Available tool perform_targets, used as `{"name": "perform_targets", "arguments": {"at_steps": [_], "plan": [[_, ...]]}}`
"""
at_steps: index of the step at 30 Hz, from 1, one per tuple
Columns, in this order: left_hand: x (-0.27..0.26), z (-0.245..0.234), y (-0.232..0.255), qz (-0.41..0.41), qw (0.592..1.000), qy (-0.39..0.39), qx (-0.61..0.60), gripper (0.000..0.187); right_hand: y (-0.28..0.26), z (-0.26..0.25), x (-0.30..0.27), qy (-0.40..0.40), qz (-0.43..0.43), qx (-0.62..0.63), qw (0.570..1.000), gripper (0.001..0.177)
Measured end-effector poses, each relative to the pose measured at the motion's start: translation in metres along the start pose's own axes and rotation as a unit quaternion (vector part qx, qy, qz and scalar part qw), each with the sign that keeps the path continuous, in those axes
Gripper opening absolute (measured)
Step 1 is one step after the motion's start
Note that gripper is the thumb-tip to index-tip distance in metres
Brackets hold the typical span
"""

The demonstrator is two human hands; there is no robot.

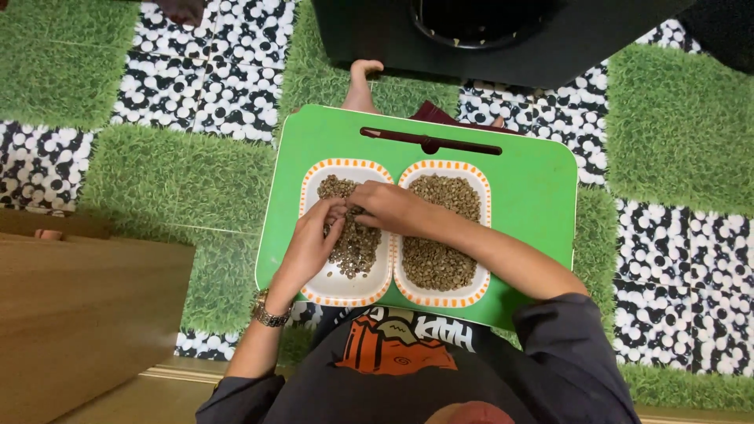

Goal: The person sorts green coffee beans by hand, picking them from one bowl and placing them into another, shifting the beans in both bowls as needed.

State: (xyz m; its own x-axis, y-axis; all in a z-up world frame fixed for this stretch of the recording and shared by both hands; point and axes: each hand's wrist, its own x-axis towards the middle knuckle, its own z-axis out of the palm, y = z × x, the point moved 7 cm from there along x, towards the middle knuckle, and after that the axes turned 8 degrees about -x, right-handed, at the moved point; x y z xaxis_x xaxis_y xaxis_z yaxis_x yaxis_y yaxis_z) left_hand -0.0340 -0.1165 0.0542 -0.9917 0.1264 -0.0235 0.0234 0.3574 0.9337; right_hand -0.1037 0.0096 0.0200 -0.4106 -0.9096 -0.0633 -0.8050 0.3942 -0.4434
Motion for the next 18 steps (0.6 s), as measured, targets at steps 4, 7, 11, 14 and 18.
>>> {"name": "perform_targets", "arguments": {"at_steps": [4,7,11,14,18], "plan": [[-0.004,0.003,-0.002,0.019,0.999,-0.012,0.036,0.031,0.008,-0.005,0.003,0.003,-0.001,0.021,1.000,0.026],[-0.004,0.004,-0.011,0.031,0.997,-0.011,0.064,0.029,0.006,-0.015,0.002,-0.006,0.012,0.018,1.000,0.022],[-0.006,0.005,-0.019,-0.013,0.992,-0.023,0.120,0.020,0.003,-0.007,0.004,-0.040,-0.007,-0.026,0.999,0.018],[-0.009,0.008,-0.024,-0.044,0.985,-0.042,0.162,0.021,0.005,0.001,0.002,-0.044,-0.003,-0.017,0.999,0.015],[-0.008,0.015,-0.027,-0.034,0.975,-0.055,0.211,0.028,0.013,0.015,-0.003,-0.046,-0.001,-0.001,0.999,0.015]]}}
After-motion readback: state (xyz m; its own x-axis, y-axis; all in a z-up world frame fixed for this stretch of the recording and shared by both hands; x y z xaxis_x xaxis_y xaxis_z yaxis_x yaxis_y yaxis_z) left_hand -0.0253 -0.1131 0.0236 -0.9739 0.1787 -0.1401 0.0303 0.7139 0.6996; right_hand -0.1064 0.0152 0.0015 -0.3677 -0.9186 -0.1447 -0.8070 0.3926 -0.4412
